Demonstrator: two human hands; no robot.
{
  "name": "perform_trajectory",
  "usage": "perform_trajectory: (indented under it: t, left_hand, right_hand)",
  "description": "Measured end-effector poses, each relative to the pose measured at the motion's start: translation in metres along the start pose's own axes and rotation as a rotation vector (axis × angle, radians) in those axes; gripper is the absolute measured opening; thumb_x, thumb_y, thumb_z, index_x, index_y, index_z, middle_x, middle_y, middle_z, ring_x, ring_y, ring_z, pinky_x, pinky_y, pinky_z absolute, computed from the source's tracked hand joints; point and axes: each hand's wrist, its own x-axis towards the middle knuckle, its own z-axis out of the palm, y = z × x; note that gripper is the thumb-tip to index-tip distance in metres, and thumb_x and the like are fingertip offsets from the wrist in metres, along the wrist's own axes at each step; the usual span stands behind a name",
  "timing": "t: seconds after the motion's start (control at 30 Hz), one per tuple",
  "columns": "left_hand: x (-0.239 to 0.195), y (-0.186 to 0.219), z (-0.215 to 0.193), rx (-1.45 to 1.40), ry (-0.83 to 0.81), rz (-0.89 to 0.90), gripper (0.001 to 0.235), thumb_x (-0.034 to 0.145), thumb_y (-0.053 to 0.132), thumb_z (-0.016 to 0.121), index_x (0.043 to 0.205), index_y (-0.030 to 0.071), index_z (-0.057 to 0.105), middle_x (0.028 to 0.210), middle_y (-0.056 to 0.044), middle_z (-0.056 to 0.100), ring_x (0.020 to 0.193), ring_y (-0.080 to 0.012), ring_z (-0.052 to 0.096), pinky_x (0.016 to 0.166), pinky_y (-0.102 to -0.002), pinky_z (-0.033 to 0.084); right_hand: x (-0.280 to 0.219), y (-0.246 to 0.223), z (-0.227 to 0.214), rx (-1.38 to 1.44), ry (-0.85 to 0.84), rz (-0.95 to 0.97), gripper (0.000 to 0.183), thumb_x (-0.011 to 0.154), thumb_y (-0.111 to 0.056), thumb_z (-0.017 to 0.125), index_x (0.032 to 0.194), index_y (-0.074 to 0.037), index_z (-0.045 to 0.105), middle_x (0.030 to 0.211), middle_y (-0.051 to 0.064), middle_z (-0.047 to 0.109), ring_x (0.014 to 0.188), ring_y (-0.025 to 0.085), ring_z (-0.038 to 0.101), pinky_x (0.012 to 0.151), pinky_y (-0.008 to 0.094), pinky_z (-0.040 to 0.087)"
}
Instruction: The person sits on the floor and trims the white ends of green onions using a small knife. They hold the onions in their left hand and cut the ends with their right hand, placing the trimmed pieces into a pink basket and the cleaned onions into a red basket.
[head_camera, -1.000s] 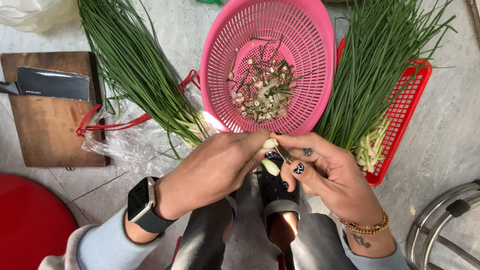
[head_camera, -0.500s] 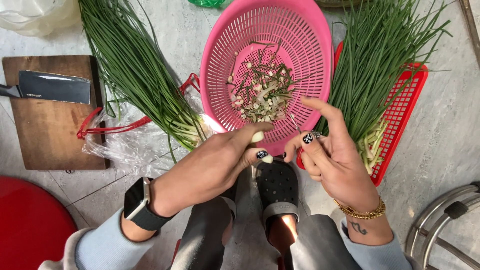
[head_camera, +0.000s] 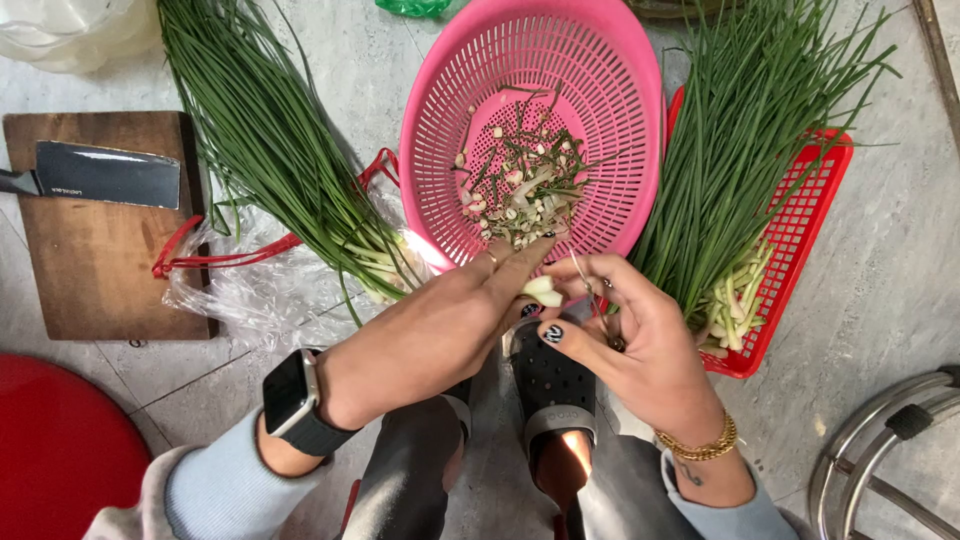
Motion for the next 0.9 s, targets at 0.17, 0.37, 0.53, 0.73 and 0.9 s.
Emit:
perform_trajectory:
  t: [0.17,0.37,0.53,0.73,0.9]
  left_hand:
    - [0.002,-0.002,0.014,0.227,-0.125,-0.083,0.09,0.108,-0.011,0.049,0.195,-0.002,0.026,0.181,-0.046,0.05,0.154,-0.0597,0.065,0.115,-0.061,0.059]
    - [0.009,-0.003,0.006,0.128,-0.055,-0.023,0.073,0.123,0.013,0.06,0.19,-0.001,0.035,0.184,-0.039,0.055,0.157,-0.0564,0.065,0.126,-0.059,0.054]
    - [0.004,0.004,-0.016,-0.014,0.012,0.042,0.062,0.12,0.01,0.064,0.18,-0.001,0.052,0.171,-0.034,0.073,0.144,-0.0501,0.078,0.122,-0.054,0.059]
    - [-0.006,0.037,-0.009,0.301,0.305,0.081,0.084,0.111,0.046,0.089,0.18,0.013,0.054,0.19,-0.019,0.056,0.181,-0.0492,0.043,0.148,-0.082,0.041]
    - [-0.015,0.07,0.022,-0.342,0.049,0.103,0.033,0.128,0.039,0.062,0.129,0.011,0.078,0.105,-0.005,0.077,0.095,-0.0241,0.079,0.093,-0.04,0.061]
  right_hand:
    - [0.001,-0.007,0.007,-0.028,0.062,-0.076,0.033,0.106,0.005,0.09,0.139,0.0,0.084,0.129,0.007,0.088,0.111,0.006,0.077,0.094,0.018,0.065]
    - [-0.003,-0.007,-0.005,-0.005,0.192,-0.04,0.024,0.109,0.006,0.086,0.132,0.0,0.087,0.109,0.008,0.091,0.073,0.008,0.075,0.082,0.024,0.071]
    - [-0.004,0.002,-0.027,0.036,0.3,-0.025,0.023,0.105,0.012,0.085,0.126,0.005,0.088,0.082,0.005,0.078,0.045,0.006,0.047,0.044,0.025,0.036]
    - [-0.01,0.012,-0.044,0.099,0.325,-0.108,0.016,0.115,0.002,0.078,0.13,0.008,0.081,0.061,0.009,0.058,0.04,0.01,0.048,0.058,0.026,0.063]
    - [-0.018,0.012,-0.05,0.019,0.388,-0.215,0.024,0.116,-0.012,0.079,0.132,0.005,0.075,0.057,0.008,0.06,0.04,0.019,0.069,0.081,0.038,0.079]
